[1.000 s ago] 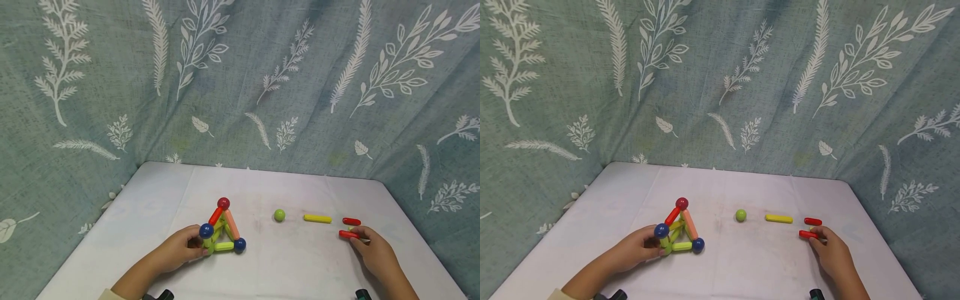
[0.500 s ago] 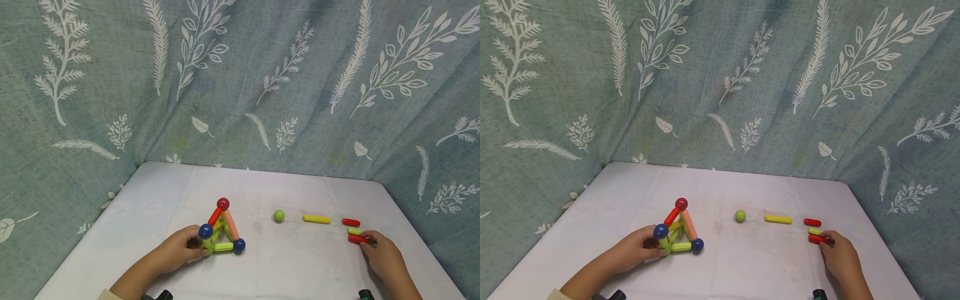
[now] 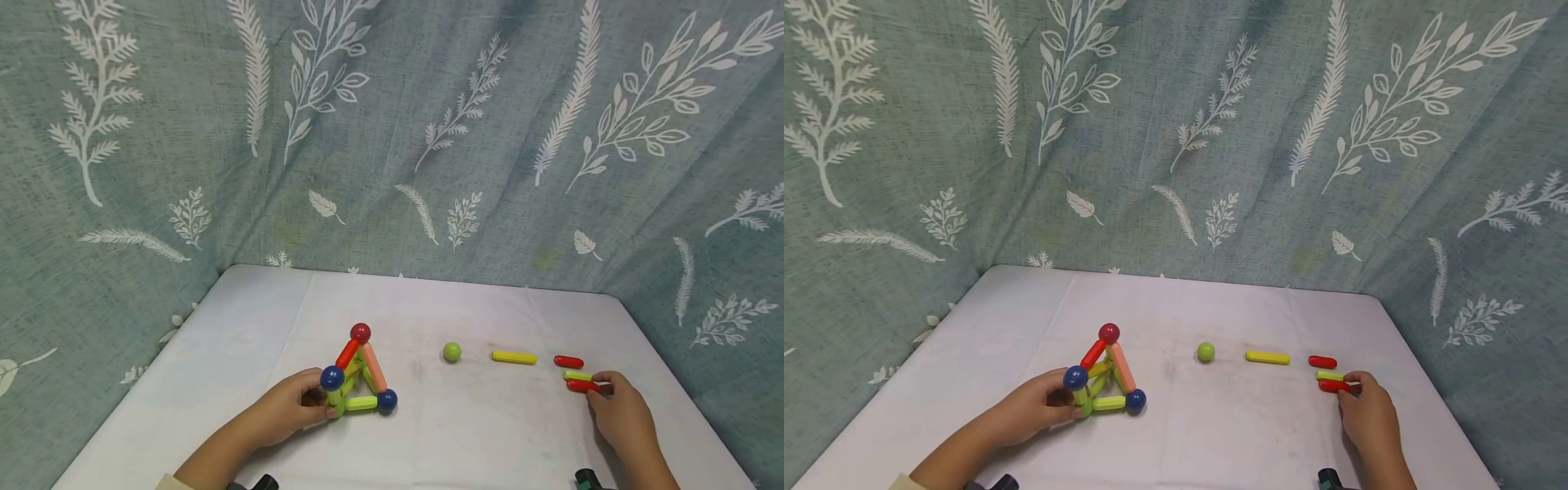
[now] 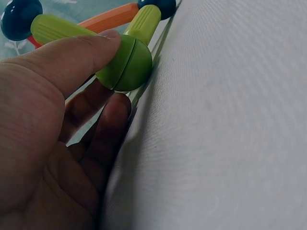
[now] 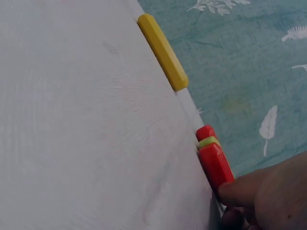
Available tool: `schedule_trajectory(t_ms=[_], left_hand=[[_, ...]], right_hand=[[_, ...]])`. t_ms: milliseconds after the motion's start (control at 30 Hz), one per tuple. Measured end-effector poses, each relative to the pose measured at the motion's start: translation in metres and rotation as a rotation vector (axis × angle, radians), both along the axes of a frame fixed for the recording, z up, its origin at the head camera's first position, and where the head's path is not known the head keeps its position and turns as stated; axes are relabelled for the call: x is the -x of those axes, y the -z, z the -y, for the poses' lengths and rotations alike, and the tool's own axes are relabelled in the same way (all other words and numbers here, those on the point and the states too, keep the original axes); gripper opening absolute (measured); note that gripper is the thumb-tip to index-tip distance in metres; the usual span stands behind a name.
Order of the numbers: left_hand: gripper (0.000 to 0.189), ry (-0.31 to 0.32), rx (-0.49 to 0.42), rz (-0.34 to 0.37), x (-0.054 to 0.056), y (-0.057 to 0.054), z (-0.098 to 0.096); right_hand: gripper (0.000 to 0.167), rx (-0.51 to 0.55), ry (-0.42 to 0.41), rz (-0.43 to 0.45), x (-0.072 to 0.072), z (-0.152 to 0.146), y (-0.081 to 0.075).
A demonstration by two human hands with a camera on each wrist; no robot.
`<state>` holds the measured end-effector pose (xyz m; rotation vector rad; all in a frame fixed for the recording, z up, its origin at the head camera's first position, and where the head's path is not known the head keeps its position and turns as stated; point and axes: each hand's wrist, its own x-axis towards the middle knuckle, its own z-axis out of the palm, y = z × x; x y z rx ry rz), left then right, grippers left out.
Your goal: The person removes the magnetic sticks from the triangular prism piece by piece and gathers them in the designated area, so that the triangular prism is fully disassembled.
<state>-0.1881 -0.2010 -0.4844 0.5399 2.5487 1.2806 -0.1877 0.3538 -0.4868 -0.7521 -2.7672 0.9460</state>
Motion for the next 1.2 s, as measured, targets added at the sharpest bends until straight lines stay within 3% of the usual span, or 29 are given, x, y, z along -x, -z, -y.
schedule_trajectory(t_ms=[233,333,533,700,900,1033,1200], left_hand=[[0.025,0.007,0.007,-0.017,-0.001,-0.001,0.0],[0.024,0.015,0.006,-0.027,0.0,-0.001,0.0],[0.025,0.009,-0.002,-0.016,0.001,-0.001,-0.001],[0.027,-0.009,-0.002,0.006,0.0,-0.001,0.0],[0.027,-0.018,0.0,-0.001,0.001,-0.001,0.001],[0.027,-0.005,-0.009,0.011,0.0,-0.001,0.001],[0.027,0.002,-0.01,0.013,0.0,-0.001,0.0]], right_hand=[[0.045,0.057,0.069,-0.078,-0.004,0.033,-0.012],[0.043,0.118,-0.007,-0.046,-0.005,0.055,-0.021],[0.03,0.277,-0.249,0.065,-0.012,0.112,-0.031],[0.021,0.295,-0.419,0.074,-0.017,0.154,-0.032],[0.022,0.352,-0.585,0.043,-0.012,0.192,-0.033],[0.027,0.402,-0.678,0.051,-0.008,0.217,-0.028],[0.033,0.44,-0.727,0.04,-0.004,0.243,-0.026]])
